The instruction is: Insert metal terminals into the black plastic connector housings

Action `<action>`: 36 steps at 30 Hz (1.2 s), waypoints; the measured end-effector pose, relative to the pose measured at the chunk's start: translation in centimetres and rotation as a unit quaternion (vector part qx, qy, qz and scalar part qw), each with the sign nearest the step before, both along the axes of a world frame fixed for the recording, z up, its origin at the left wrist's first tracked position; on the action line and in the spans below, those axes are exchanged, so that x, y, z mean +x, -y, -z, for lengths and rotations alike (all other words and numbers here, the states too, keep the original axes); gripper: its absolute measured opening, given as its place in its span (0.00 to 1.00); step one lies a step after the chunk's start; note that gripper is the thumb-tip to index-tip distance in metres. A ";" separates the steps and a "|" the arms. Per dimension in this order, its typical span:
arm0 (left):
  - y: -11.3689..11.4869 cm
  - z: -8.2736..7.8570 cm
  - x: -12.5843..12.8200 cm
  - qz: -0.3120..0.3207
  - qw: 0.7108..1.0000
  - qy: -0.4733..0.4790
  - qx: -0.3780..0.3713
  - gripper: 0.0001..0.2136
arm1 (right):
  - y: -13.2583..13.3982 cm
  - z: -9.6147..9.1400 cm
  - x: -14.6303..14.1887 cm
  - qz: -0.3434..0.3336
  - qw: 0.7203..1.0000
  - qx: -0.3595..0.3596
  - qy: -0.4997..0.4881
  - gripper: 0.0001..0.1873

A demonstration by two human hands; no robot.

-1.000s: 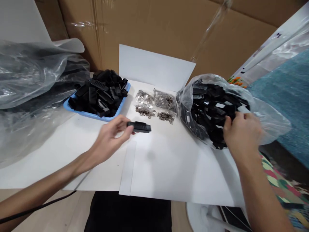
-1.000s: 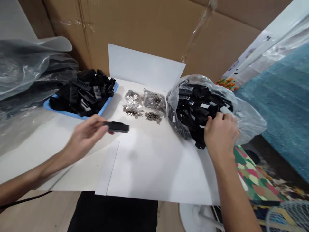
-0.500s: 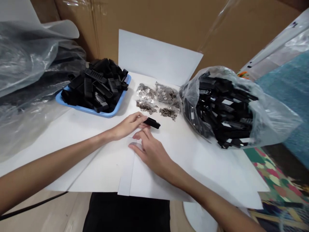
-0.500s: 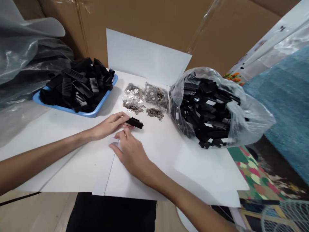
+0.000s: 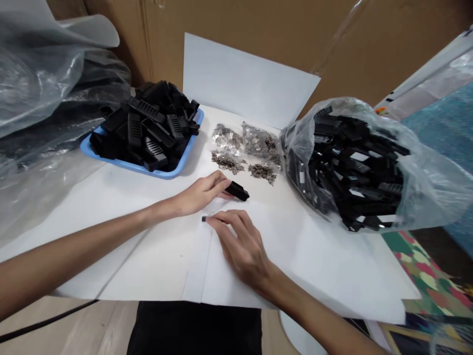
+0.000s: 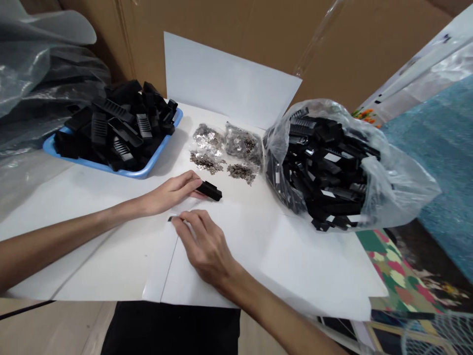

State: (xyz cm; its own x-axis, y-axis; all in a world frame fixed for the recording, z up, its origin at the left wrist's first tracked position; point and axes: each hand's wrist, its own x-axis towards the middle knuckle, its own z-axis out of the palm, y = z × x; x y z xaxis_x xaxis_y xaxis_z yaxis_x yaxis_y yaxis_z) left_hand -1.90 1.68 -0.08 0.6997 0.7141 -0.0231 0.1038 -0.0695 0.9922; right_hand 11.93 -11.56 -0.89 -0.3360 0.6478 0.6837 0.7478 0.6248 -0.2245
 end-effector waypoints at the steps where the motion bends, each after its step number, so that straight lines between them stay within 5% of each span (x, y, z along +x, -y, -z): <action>1: 0.0 0.0 0.0 -0.001 1.000 -0.010 0.014 0.19 | 0.2 -0.1 0.1 0.004 1.000 0.030 -0.002 0.21; 4: 0.1 -0.1 -0.2 -0.007 0.997 -0.041 0.065 0.19 | -0.3 -0.9 0.9 0.058 0.996 0.022 -0.069 0.16; 9: 0.0 0.2 -0.3 -0.010 0.999 -0.020 0.032 0.21 | -3.0 -1.7 4.4 0.084 0.972 -0.152 -0.158 0.03; 13: -0.1 0.2 -0.3 0.021 0.998 0.023 -0.051 0.21 | -4.2 -0.7 7.3 0.045 0.993 -0.088 -0.065 0.08; 16: -0.1 -0.1 -0.5 0.047 0.998 0.005 -0.047 0.21 | -4.2 0.4 8.3 0.040 0.998 -0.057 -0.006 0.13; 20: 0.0 -0.3 -0.8 0.090 0.996 -0.028 -0.003 0.19 | -3.6 0.7 8.2 0.048 0.995 -0.074 -0.043 0.14; 28: 0.2 -0.3 -0.7 0.025 1.000 -0.016 0.008 0.15 | -3.3 -0.1 6.6 0.060 0.959 -0.180 -0.213 0.08; 36: 0.2 -0.7 -0.4 0.021 0.999 -0.013 0.023 0.17 | -3.4 -0.2 6.7 0.046 0.949 -0.190 -0.248 0.10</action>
